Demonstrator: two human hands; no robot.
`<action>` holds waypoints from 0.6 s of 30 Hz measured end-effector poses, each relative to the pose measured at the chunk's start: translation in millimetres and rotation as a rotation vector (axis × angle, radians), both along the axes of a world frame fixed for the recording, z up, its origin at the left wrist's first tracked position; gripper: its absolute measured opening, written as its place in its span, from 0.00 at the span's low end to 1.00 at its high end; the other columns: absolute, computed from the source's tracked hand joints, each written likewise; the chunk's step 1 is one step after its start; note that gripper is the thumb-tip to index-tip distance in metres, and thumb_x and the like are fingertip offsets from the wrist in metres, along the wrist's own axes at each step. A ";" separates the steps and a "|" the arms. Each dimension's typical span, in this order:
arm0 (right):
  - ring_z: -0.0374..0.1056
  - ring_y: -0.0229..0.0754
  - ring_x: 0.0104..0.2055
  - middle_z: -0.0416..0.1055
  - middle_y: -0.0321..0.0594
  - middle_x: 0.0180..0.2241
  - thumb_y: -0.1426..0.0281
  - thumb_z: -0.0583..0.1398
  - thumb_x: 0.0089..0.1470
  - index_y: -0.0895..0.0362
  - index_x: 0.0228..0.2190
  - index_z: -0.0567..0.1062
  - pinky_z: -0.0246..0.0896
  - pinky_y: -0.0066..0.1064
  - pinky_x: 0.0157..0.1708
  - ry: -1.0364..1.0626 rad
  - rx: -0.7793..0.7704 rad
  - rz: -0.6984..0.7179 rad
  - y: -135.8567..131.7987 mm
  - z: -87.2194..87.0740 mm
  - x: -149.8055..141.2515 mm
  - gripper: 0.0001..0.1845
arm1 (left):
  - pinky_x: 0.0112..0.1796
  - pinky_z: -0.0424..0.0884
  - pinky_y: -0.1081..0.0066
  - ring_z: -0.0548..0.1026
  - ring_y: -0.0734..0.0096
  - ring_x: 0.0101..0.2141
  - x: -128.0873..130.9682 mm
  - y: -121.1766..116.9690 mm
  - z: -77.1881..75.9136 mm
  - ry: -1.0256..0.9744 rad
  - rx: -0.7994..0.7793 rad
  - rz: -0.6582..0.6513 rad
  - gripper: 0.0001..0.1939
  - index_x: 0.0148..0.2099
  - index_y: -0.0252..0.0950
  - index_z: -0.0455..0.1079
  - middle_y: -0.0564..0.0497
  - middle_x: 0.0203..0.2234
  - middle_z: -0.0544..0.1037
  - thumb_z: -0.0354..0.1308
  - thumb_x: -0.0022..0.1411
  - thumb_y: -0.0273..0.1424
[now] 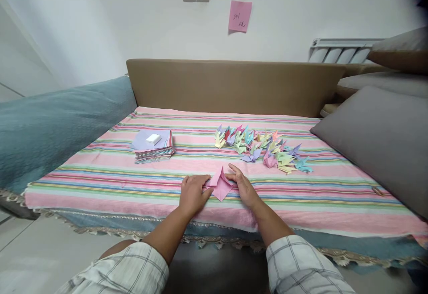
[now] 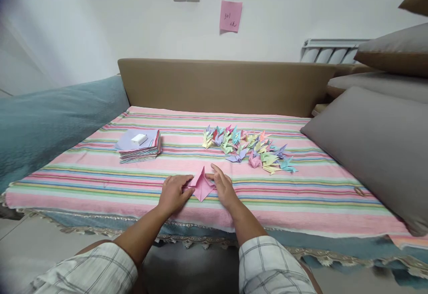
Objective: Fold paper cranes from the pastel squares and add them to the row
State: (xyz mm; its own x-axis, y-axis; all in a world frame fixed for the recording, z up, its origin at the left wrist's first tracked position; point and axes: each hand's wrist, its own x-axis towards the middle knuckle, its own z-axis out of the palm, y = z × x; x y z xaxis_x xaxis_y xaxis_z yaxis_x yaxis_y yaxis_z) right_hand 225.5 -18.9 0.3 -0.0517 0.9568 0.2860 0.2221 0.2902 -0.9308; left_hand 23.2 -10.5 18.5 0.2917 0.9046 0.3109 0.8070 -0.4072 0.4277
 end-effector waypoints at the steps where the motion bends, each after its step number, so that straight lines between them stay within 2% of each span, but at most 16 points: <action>1: 0.61 0.49 0.56 0.75 0.44 0.43 0.45 0.40 0.57 0.53 0.58 0.59 0.46 0.50 0.58 -0.026 0.008 -0.005 -0.3 0.2 0.1 0.36 | 0.53 0.54 0.56 0.69 0.60 0.48 0.1 0.1 -0.1 -0.001 -0.001 0.000 0.19 0.50 0.44 0.69 0.52 0.45 0.76 0.60 0.54 0.35; 7: 0.61 0.47 0.56 0.74 0.40 0.44 0.48 0.38 0.60 0.49 0.56 0.60 0.41 0.50 0.60 -0.184 0.055 -0.015 -3.2 3.1 -1.4 0.32 | 0.52 0.55 0.57 0.70 0.61 0.46 1.0 0.0 0.5 0.003 0.009 -0.002 0.18 0.49 0.45 0.70 0.53 0.43 0.77 0.59 0.54 0.35; 11: 0.63 0.46 0.53 0.74 0.39 0.44 0.50 0.36 0.61 0.50 0.55 0.62 0.42 0.49 0.59 -0.261 0.079 -0.030 -4.7 3.5 -1.9 0.31 | 0.51 0.57 0.57 0.71 0.61 0.44 2.2 -1.2 3.2 0.021 0.006 0.002 0.16 0.47 0.47 0.71 0.54 0.39 0.78 0.59 0.54 0.35; 18: 0.65 0.45 0.51 0.74 0.39 0.41 0.52 0.36 0.62 0.50 0.56 0.62 0.42 0.49 0.59 -0.300 0.070 -0.062 -5.0 0.8 -2.0 0.30 | 0.53 0.54 0.54 0.69 0.60 0.48 0.6 -2.4 0.1 -0.001 0.035 -0.024 0.19 0.51 0.48 0.69 0.54 0.46 0.76 0.59 0.55 0.34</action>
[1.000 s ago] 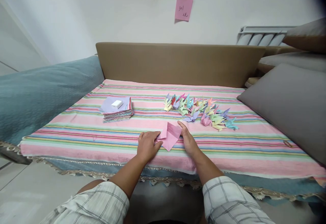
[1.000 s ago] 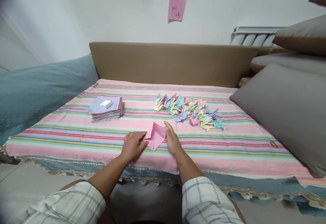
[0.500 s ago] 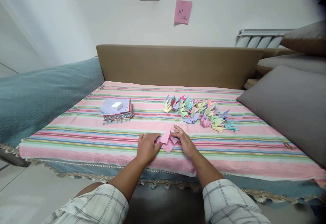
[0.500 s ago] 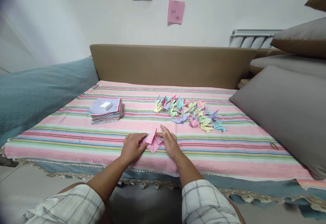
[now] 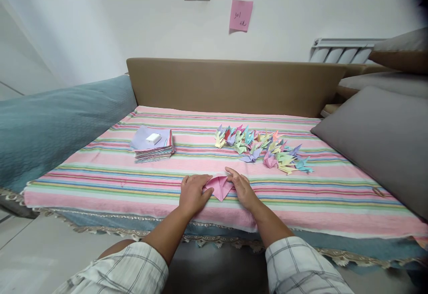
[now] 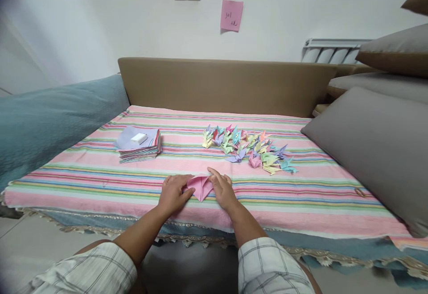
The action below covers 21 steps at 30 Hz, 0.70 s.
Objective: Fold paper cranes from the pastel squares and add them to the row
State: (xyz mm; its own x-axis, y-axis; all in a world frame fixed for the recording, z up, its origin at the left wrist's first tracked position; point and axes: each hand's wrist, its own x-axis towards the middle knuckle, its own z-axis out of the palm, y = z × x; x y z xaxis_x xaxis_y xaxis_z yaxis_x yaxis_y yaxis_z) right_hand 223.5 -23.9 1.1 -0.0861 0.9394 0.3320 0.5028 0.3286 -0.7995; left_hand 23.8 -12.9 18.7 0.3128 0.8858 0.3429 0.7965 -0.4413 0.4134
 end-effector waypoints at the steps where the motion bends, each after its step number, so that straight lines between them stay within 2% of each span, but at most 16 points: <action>1: 0.64 0.45 0.51 0.73 0.39 0.42 0.52 0.36 0.62 0.50 0.55 0.63 0.42 0.50 0.59 -0.003 -0.001 -0.005 0.1 0.0 -0.2 0.30 | 0.53 0.54 0.54 0.69 0.60 0.49 -0.4 0.0 -1.0 0.003 0.008 -0.002 0.20 0.51 0.48 0.69 0.54 0.47 0.76 0.59 0.55 0.34; 7: 0.64 0.46 0.52 0.70 0.39 0.49 0.53 0.36 0.61 0.50 0.49 0.69 0.43 0.51 0.58 -0.043 0.030 -0.008 -0.1 2.0 -1.7 0.31 | 0.54 0.53 0.50 0.68 0.59 0.51 -1.7 -1.6 -3.4 0.056 0.052 -0.039 0.20 0.52 0.50 0.68 0.53 0.52 0.72 0.58 0.56 0.36; 16: 0.65 0.44 0.48 0.73 0.39 0.43 0.58 0.39 0.63 0.51 0.42 0.75 0.53 0.43 0.52 -0.074 0.098 -0.041 0.8 -0.6 -2.2 0.28 | 0.55 0.51 0.49 0.62 0.56 0.55 -4.2 -7.4 -4.0 0.186 0.113 -0.251 0.22 0.56 0.48 0.64 0.53 0.57 0.66 0.54 0.59 0.34; 21: 0.62 0.43 0.50 0.72 0.41 0.44 0.64 0.46 0.61 0.52 0.41 0.76 0.53 0.40 0.53 -0.168 0.110 -0.050 4.5 -2.0 -2.5 0.20 | 0.57 0.48 0.48 0.60 0.57 0.57 -4.5 -9.3 -3.2 0.219 0.112 -0.292 0.22 0.58 0.48 0.62 0.53 0.57 0.66 0.52 0.61 0.35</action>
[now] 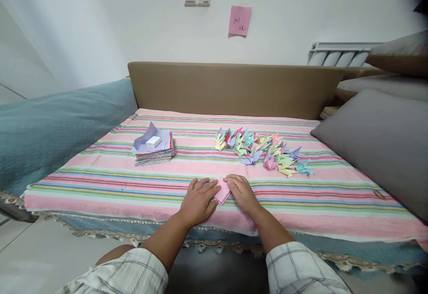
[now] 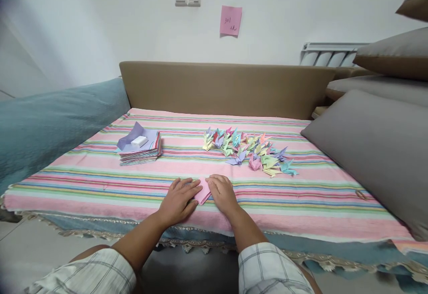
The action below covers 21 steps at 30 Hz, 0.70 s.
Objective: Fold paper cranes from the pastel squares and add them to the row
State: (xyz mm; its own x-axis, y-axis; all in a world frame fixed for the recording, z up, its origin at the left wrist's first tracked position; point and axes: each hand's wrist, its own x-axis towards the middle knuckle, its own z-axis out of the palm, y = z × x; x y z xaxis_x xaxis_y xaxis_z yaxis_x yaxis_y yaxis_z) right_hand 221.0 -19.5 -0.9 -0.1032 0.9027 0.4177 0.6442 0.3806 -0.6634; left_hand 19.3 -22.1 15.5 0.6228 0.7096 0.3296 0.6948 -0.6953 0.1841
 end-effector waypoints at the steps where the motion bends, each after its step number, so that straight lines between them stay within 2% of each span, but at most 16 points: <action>1: 0.61 0.44 0.51 0.71 0.41 0.45 0.64 0.48 0.59 0.52 0.41 0.76 0.53 0.40 0.53 -0.026 -0.006 -0.016 0.3 -0.5 -0.2 0.18 | 0.57 0.48 0.48 0.60 0.57 0.57 0.1 0.0 0.1 0.006 -0.003 -0.001 0.22 0.58 0.48 0.62 0.53 0.57 0.66 0.52 0.61 0.35; 5: 0.60 0.46 0.52 0.68 0.43 0.48 0.68 0.55 0.53 0.53 0.41 0.76 0.54 0.42 0.53 -0.121 -0.024 -0.059 -1.3 -2.8 -1.4 0.14 | 0.57 0.49 0.49 0.61 0.57 0.56 1.0 -0.1 0.7 0.021 -0.006 -0.008 0.21 0.57 0.48 0.63 0.52 0.57 0.66 0.52 0.61 0.34; 12: 0.61 0.47 0.49 0.70 0.42 0.45 0.69 0.55 0.53 0.53 0.41 0.75 0.55 0.42 0.51 -0.210 0.025 -0.048 -6.4 -2.7 -1.3 0.14 | 0.57 0.51 0.50 0.62 0.58 0.55 1.7 -0.2 2.9 0.008 -0.008 -0.016 0.20 0.55 0.48 0.65 0.52 0.56 0.67 0.53 0.60 0.33; 15: 0.62 0.46 0.46 0.72 0.41 0.42 0.69 0.55 0.54 0.52 0.40 0.75 0.56 0.41 0.48 -0.244 0.019 -0.026 -9.1 0.5 -1.8 0.13 | 0.56 0.51 0.51 0.63 0.57 0.55 0.1 0.3 2.6 -0.009 0.002 -0.041 0.21 0.54 0.47 0.66 0.50 0.56 0.67 0.56 0.58 0.42; 18: 0.63 0.46 0.44 0.72 0.41 0.40 0.68 0.55 0.55 0.52 0.40 0.76 0.56 0.39 0.46 -0.272 -0.011 -0.030 -12.2 4.7 -3.6 0.12 | 0.56 0.50 0.49 0.63 0.53 0.55 -0.4 0.2 0.4 -0.027 0.014 -0.090 0.31 0.53 0.46 0.67 0.48 0.55 0.69 0.58 0.50 0.54; 21: 0.64 0.45 0.43 0.72 0.41 0.38 0.68 0.55 0.56 0.52 0.39 0.76 0.55 0.38 0.45 -0.296 -0.027 -0.043 -14.7 8.6 -5.7 0.12 | 0.56 0.48 0.48 0.63 0.52 0.54 2.0 -1.2 -2.3 -0.038 0.017 -0.093 0.31 0.52 0.45 0.68 0.48 0.53 0.70 0.60 0.48 0.54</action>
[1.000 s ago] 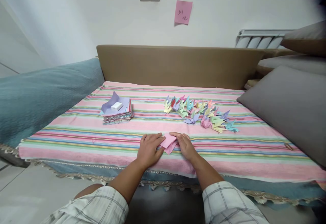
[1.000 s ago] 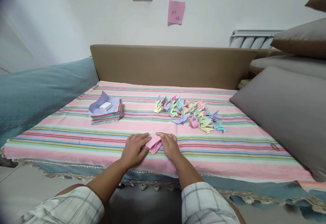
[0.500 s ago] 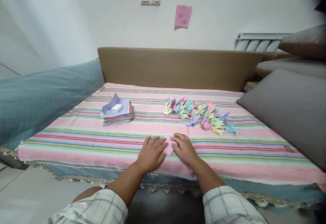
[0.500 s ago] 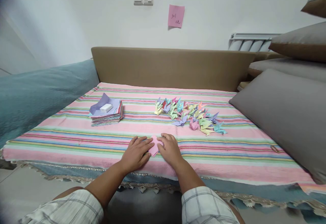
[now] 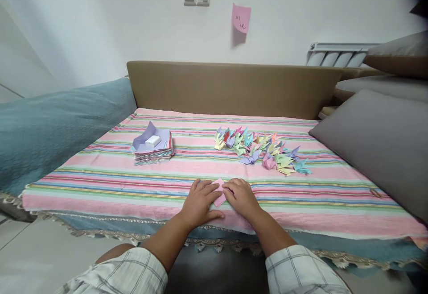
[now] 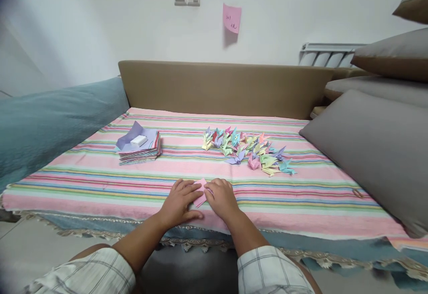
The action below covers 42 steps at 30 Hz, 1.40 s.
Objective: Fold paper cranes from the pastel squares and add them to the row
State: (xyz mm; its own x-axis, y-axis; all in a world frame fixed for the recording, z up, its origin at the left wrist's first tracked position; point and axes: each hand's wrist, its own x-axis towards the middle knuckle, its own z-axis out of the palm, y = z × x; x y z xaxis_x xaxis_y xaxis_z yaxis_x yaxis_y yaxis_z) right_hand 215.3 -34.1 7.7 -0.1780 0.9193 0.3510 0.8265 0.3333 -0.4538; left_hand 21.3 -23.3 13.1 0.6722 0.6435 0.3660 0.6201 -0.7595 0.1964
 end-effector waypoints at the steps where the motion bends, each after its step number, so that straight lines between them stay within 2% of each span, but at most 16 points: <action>1: 0.64 0.44 0.42 0.72 0.40 0.37 0.68 0.54 0.56 0.52 0.38 0.77 0.54 0.38 0.45 -0.008 -0.001 -0.003 -0.6 1.1 -0.5 0.12 | 0.57 0.47 0.47 0.63 0.53 0.54 1.2 -0.6 -0.5 -0.002 0.000 0.013 0.29 0.51 0.46 0.69 0.48 0.52 0.71 0.60 0.49 0.52; 5: 0.66 0.43 0.39 0.73 0.39 0.33 0.67 0.53 0.58 0.52 0.35 0.77 0.53 0.36 0.43 -0.028 -0.010 -0.001 -2.2 3.9 -1.1 0.12 | 0.57 0.46 0.46 0.64 0.54 0.54 3.8 -2.0 0.8 -0.013 0.002 0.056 0.15 0.46 0.47 0.73 0.49 0.50 0.73 0.60 0.55 0.42; 9: 0.66 0.43 0.38 0.72 0.38 0.31 0.67 0.55 0.56 0.52 0.32 0.76 0.54 0.36 0.42 -0.006 -0.011 0.013 -3.0 1.5 -1.1 0.10 | 0.56 0.50 0.47 0.65 0.57 0.53 0.1 1.1 2.9 -0.031 0.037 0.076 0.10 0.43 0.47 0.74 0.50 0.50 0.73 0.56 0.59 0.35; 11: 0.65 0.44 0.41 0.72 0.40 0.35 0.67 0.56 0.54 0.52 0.33 0.77 0.55 0.37 0.43 0.018 0.015 0.010 -3.1 -1.4 -1.6 0.09 | 0.55 0.53 0.48 0.65 0.58 0.52 -3.2 4.6 2.7 -0.042 0.060 0.090 0.10 0.42 0.48 0.75 0.51 0.50 0.73 0.54 0.61 0.34; 15: 0.59 0.49 0.53 0.66 0.44 0.51 0.68 0.57 0.52 0.53 0.33 0.76 0.53 0.42 0.50 0.053 0.067 0.017 -3.7 -5.6 -2.8 0.08 | 0.52 0.59 0.52 0.68 0.60 0.50 -8.6 12.6 0.5 -0.069 0.069 0.123 0.10 0.42 0.48 0.75 0.50 0.50 0.73 0.54 0.60 0.30; 17: 0.58 0.49 0.55 0.64 0.43 0.54 0.67 0.57 0.53 0.52 0.34 0.76 0.52 0.44 0.51 0.052 0.045 0.020 -4.2 -5.7 -3.2 0.08 | 0.50 0.62 0.53 0.69 0.61 0.48 -10.0 15.6 -0.4 -0.085 0.065 0.136 0.10 0.41 0.47 0.75 0.49 0.50 0.73 0.55 0.60 0.29; 20: 0.61 0.48 0.53 0.67 0.41 0.52 0.67 0.57 0.54 0.51 0.36 0.75 0.51 0.45 0.51 0.048 0.017 0.009 -4.7 -4.9 -3.2 0.09 | 0.48 0.64 0.56 0.70 0.61 0.47 -10.9 17.8 -0.4 -0.119 0.067 0.143 0.10 0.40 0.45 0.75 0.48 0.49 0.74 0.54 0.60 0.28; 26: 0.63 0.47 0.51 0.72 0.41 0.47 0.66 0.56 0.54 0.51 0.41 0.74 0.51 0.43 0.50 0.061 0.057 -0.010 -2.9 -6.6 -1.8 0.12 | 0.48 0.65 0.58 0.70 0.61 0.48 -11.4 16.3 3.1 -0.152 0.059 0.141 0.11 0.40 0.41 0.75 0.47 0.49 0.73 0.52 0.59 0.27; 31: 0.64 0.47 0.50 0.72 0.41 0.47 0.66 0.57 0.53 0.52 0.41 0.74 0.52 0.43 0.50 0.052 0.065 -0.028 -1.7 -7.3 -2.1 0.13 | 0.51 0.62 0.55 0.69 0.59 0.50 -10.9 14.1 7.0 -0.180 0.009 0.262 0.18 0.49 0.39 0.69 0.46 0.50 0.73 0.53 0.54 0.27; 36: 0.64 0.47 0.49 0.72 0.41 0.46 0.67 0.56 0.54 0.52 0.42 0.74 0.53 0.42 0.49 0.064 0.066 -0.018 -2.3 -5.8 -2.9 0.13 | 0.52 0.60 0.54 0.68 0.58 0.51 -9.5 14.0 8.5 -0.144 -0.015 0.380 0.17 0.47 0.39 0.70 0.47 0.52 0.71 0.51 0.55 0.27; 42: 0.63 0.47 0.49 0.73 0.41 0.46 0.67 0.56 0.54 0.52 0.42 0.74 0.52 0.42 0.49 0.067 0.068 -0.008 -3.4 -5.1 -3.9 0.13 | 0.53 0.59 0.53 0.67 0.57 0.51 -9.6 15.3 5.5 -0.124 -0.035 0.386 0.15 0.44 0.40 0.72 0.48 0.53 0.70 0.50 0.56 0.26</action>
